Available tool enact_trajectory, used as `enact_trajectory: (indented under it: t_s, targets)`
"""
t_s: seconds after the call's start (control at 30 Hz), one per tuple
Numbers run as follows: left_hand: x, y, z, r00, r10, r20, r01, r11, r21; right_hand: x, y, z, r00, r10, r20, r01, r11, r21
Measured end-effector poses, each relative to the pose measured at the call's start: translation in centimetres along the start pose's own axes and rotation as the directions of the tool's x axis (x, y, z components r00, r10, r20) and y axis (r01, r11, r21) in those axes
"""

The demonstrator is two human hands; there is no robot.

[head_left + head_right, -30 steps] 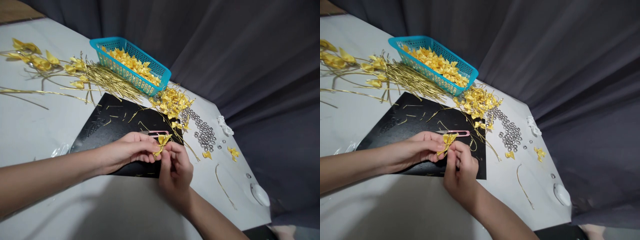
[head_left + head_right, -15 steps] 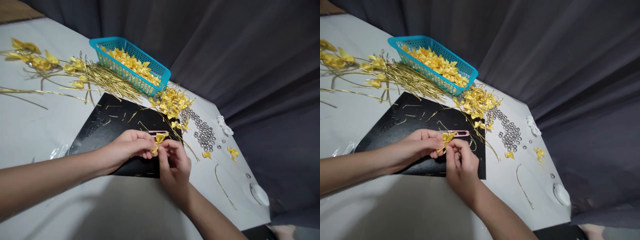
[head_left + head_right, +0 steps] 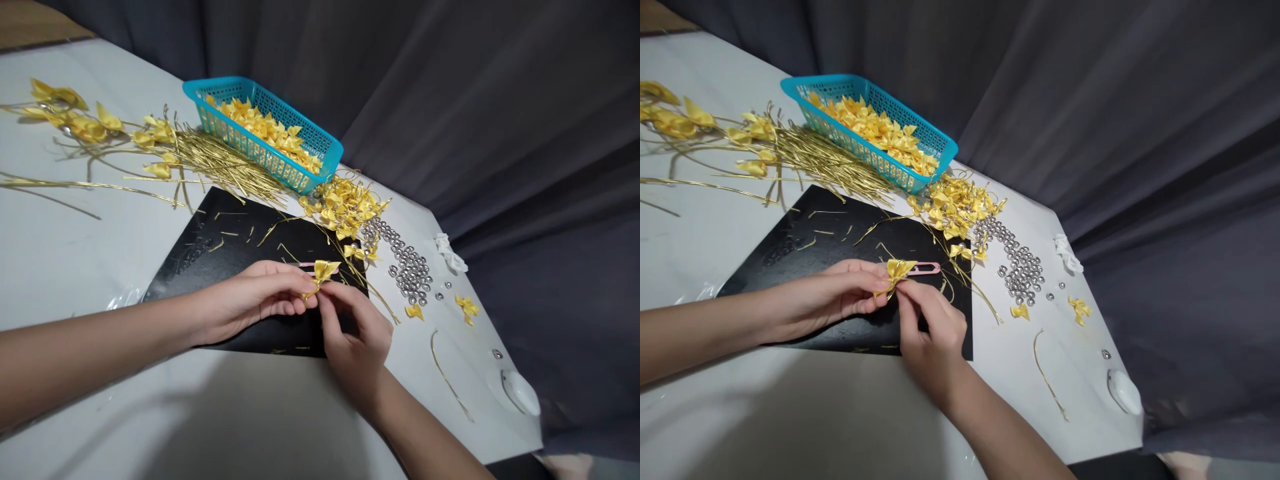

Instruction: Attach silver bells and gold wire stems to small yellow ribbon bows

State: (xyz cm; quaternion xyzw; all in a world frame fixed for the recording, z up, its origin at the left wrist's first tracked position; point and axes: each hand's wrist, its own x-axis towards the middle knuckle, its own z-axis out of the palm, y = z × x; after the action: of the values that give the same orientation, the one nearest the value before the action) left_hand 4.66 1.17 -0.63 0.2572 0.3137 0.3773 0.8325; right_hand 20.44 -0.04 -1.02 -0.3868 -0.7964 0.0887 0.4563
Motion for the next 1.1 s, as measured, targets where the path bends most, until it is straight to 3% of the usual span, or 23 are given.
enact_trajectory:
  t_s: [0.4, 0.6, 1.1]
  targets:
    - [-0.03, -0.24, -0.01, 0.999, 0.024, 0.031, -0.026, 0.997, 0.072, -0.20, -0.32, -0.17, 1.000, -0.002, -0.008, 0.002, 0.999, -0.036]
    - [0.00, -0.15, 0.15, 0.998, 0.045, -0.039, -0.043, 0.998, 0.053, -0.09, -0.53, -0.08, 0.995, 0.080, -0.057, -0.082, 0.996, -0.023]
    - [0.01, -0.21, 0.42, 0.989, 0.091, -0.114, -0.073, 0.985, 0.156, 0.13, -0.75, -0.47, 0.998, 0.028, -0.058, -0.029, 1.000, -0.007]
